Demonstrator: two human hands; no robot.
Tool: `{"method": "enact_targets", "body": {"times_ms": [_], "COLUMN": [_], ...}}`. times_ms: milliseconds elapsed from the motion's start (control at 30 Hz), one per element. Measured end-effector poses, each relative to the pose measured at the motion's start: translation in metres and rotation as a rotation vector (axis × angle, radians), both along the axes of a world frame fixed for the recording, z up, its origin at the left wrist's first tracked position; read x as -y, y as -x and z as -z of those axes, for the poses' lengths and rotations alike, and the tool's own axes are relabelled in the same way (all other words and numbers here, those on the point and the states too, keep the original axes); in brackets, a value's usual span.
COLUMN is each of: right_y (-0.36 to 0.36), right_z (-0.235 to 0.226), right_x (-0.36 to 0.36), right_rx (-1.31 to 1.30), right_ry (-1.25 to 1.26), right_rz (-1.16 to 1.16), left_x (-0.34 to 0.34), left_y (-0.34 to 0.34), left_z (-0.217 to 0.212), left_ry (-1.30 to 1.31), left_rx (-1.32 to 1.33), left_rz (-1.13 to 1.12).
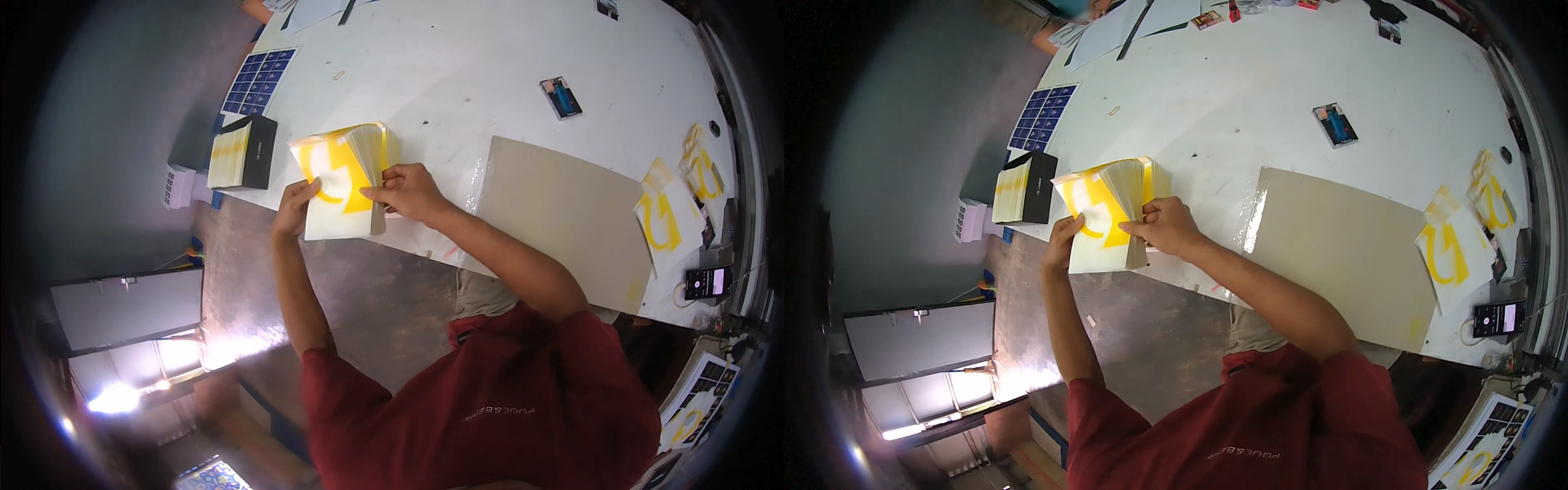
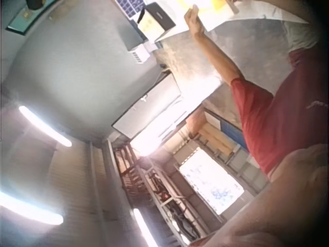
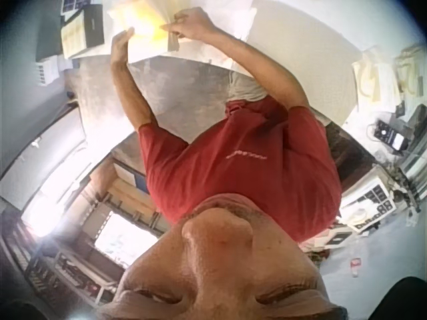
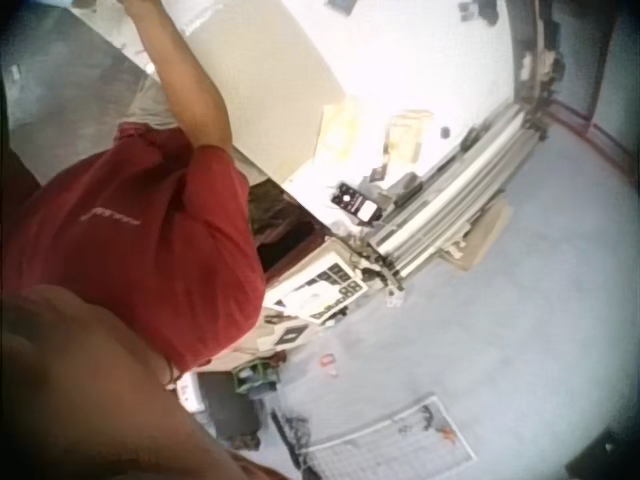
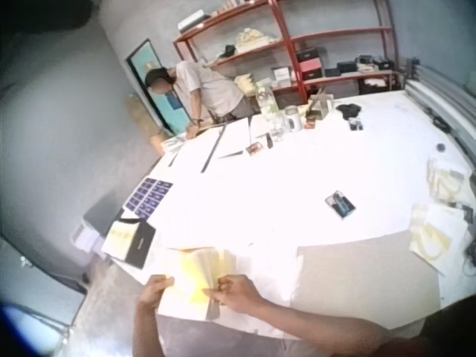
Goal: The person repeatedly picks up stacks of white paper sheets with yellow markings, aligns them, and places them on a table. The person also briefly handles a black notebook and a phone.
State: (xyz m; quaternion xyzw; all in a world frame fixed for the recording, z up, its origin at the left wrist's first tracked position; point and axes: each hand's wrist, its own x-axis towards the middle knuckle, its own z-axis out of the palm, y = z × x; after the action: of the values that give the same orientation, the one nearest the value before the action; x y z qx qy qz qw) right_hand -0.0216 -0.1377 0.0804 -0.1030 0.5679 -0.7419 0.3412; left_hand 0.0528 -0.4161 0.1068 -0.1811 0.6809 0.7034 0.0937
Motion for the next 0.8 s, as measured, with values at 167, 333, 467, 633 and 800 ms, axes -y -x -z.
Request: {"method": "enact_targets", "body": {"times_ms": [167, 333, 467, 633, 800], "right_y": [0.023, 0.034, 0.035, 0.034, 0.03], "right_z": [0.007, 0.058, 0.065, 0.051, 0.051], "right_x": [0.007, 0.024, 0.018, 0.017, 0.023], "right_rx": [-0.062, 0.035, 0.036, -0.135, 0.156], "right_ry": [-0.148, -0.218, -0.332, -0.644, -0.446], "right_rz": [-0.03, -0.01, -0.062, 0.013, 0.056], "left_x": [-0.004, 0.01, 0.014, 0.015, -0.002], "left_y": [0.015, 0.03, 0.026, 0.025, 0.029], "left_z": [0.007, 0.057, 0.078, 0.079, 0.067], "left_ry": [-0.037, -0.003, 0.078, 0.097, -0.063], "left_rx": [0.022, 0.082, 0.084, 0.127, 0.152], "left_rz": [-0.054, -0.055, -0.066, -0.056, -0.054]}}
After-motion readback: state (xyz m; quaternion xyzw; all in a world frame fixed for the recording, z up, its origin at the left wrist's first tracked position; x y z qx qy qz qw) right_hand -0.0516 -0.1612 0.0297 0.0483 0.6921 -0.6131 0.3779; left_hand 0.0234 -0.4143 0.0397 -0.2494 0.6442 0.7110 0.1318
